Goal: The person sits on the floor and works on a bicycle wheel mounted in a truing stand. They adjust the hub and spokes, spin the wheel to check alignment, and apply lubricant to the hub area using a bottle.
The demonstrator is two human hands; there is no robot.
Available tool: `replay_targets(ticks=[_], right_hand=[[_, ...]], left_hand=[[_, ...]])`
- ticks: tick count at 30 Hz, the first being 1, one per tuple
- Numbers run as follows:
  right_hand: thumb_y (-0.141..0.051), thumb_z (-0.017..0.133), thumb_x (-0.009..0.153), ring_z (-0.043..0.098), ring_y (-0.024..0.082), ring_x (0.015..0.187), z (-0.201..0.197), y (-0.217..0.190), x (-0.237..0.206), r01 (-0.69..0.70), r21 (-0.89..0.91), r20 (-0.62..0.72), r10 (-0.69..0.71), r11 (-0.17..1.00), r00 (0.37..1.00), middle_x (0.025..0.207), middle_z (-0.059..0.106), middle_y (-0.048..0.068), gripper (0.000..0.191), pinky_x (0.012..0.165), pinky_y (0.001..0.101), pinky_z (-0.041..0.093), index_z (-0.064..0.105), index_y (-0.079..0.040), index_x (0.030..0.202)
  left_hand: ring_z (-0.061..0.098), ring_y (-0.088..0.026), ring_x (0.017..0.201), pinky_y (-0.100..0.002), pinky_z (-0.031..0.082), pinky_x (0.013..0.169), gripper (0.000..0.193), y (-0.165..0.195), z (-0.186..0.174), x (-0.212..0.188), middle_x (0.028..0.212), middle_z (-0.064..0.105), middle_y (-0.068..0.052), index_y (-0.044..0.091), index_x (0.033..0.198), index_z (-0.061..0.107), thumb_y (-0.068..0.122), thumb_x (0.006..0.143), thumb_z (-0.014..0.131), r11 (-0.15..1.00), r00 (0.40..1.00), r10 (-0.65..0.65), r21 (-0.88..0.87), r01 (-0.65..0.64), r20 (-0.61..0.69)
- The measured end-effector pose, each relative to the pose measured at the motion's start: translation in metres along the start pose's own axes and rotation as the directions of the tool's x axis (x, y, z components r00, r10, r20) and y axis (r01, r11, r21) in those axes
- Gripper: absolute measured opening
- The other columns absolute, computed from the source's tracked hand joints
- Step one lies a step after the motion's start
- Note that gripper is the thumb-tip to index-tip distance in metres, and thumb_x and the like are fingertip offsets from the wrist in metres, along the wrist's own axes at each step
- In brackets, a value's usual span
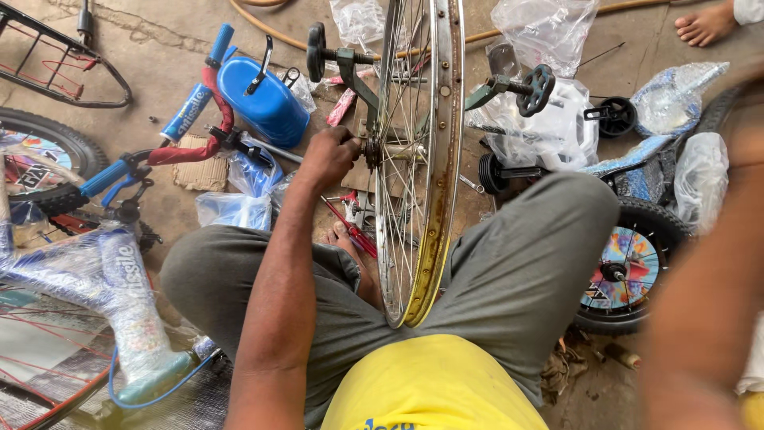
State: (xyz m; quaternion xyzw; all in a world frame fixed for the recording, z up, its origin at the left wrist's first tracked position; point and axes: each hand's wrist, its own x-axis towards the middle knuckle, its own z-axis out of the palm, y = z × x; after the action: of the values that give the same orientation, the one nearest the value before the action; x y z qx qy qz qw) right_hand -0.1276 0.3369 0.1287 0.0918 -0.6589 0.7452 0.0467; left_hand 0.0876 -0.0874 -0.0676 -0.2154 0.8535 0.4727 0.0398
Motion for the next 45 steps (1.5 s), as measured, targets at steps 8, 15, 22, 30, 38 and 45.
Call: replay_targets(ticks=[8, 15, 22, 30, 38, 45], right_hand=[[-0.028, 0.071, 0.096, 0.066, 0.018, 0.074, 0.137, 0.157, -0.129, -0.577, -0.318, 0.117, 0.635, 0.753, 0.764, 0.095, 0.073, 0.011, 0.024, 0.068, 0.0344, 0.059, 0.071, -0.006, 0.107], [-0.028, 0.06, 0.099, 0.065, 0.017, 0.082, 0.129, 0.218, -0.138, -0.572, -0.38, 0.295, 0.682, 0.727, 0.67, 0.1, 0.07, 0.007, 0.037, 0.065, 0.0339, 0.056, 0.069, 0.0, 0.12], [-0.008, 0.065, 0.092, 0.068, 0.023, 0.076, 0.137, 0.208, -0.143, -0.523, -0.46, 0.251, 0.67, 0.717, 0.698, 0.087, 0.07, 0.01, 0.023, 0.069, 0.0364, 0.058, 0.072, 0.007, 0.109], [-0.025, 0.078, 0.097, 0.061, 0.026, 0.1, 0.139, 0.215, -0.141, -0.599, -0.144, 0.283, 0.613, 0.788, 0.738, 0.12, 0.064, 0.017, 0.047, 0.08, 0.0443, 0.053, 0.067, -0.001, 0.135], [-0.033, 0.069, 0.098, 0.067, 0.018, 0.079, 0.153, 0.187, -0.13, -0.659, -0.561, 0.053, 0.817, 0.5, 0.575, 0.104, 0.072, 0.013, 0.044, 0.072, 0.0354, 0.057, 0.061, -0.007, 0.132], [-0.041, 0.072, 0.101, 0.059, 0.019, 0.095, 0.125, 0.231, -0.139, -0.514, -0.483, 0.222, 0.667, 0.709, 0.711, 0.126, 0.064, 0.025, 0.06, 0.081, 0.0371, 0.05, 0.062, 0.003, 0.14]], left_hand=[[0.07, -0.033, 0.084, -0.046, 0.053, 0.078, 0.028, 0.009, 0.009, 0.001, 0.092, 0.072, -0.02, -0.002, 0.102, 0.071, 0.023, 0.098, 0.059, 0.998, 0.997, -0.06, 0.01, 0.06, -0.044], [0.071, -0.031, 0.073, -0.044, 0.055, 0.07, 0.031, 0.017, 0.009, 0.0, 0.084, 0.073, -0.021, -0.004, 0.1, 0.07, 0.024, 0.1, 0.058, 0.997, 0.998, -0.054, -0.051, 0.052, -0.03], [0.067, -0.024, 0.066, -0.042, 0.053, 0.062, 0.033, 0.031, 0.01, -0.01, 0.076, 0.07, -0.015, -0.002, 0.098, 0.069, 0.03, 0.101, 0.058, 0.971, 0.992, -0.125, -0.206, 0.123, 0.006], [0.07, -0.031, 0.077, -0.045, 0.054, 0.07, 0.039, 0.021, -0.006, -0.003, 0.083, 0.073, -0.021, -0.002, 0.091, 0.072, 0.035, 0.1, 0.062, 0.985, 0.952, -0.136, -0.143, 0.099, -0.273], [0.072, -0.039, 0.101, -0.046, 0.054, 0.092, 0.03, -0.023, 0.0, 0.002, 0.106, 0.075, -0.021, 0.005, 0.099, 0.076, 0.029, 0.085, 0.063, 0.884, 0.725, -0.464, -0.217, 0.414, -0.508], [0.066, -0.045, 0.106, -0.051, 0.051, 0.093, 0.037, -0.053, 0.026, 0.021, 0.111, 0.07, -0.027, 0.003, 0.104, 0.074, 0.031, 0.081, 0.065, 0.842, 0.691, -0.52, -0.164, 0.514, -0.503]])
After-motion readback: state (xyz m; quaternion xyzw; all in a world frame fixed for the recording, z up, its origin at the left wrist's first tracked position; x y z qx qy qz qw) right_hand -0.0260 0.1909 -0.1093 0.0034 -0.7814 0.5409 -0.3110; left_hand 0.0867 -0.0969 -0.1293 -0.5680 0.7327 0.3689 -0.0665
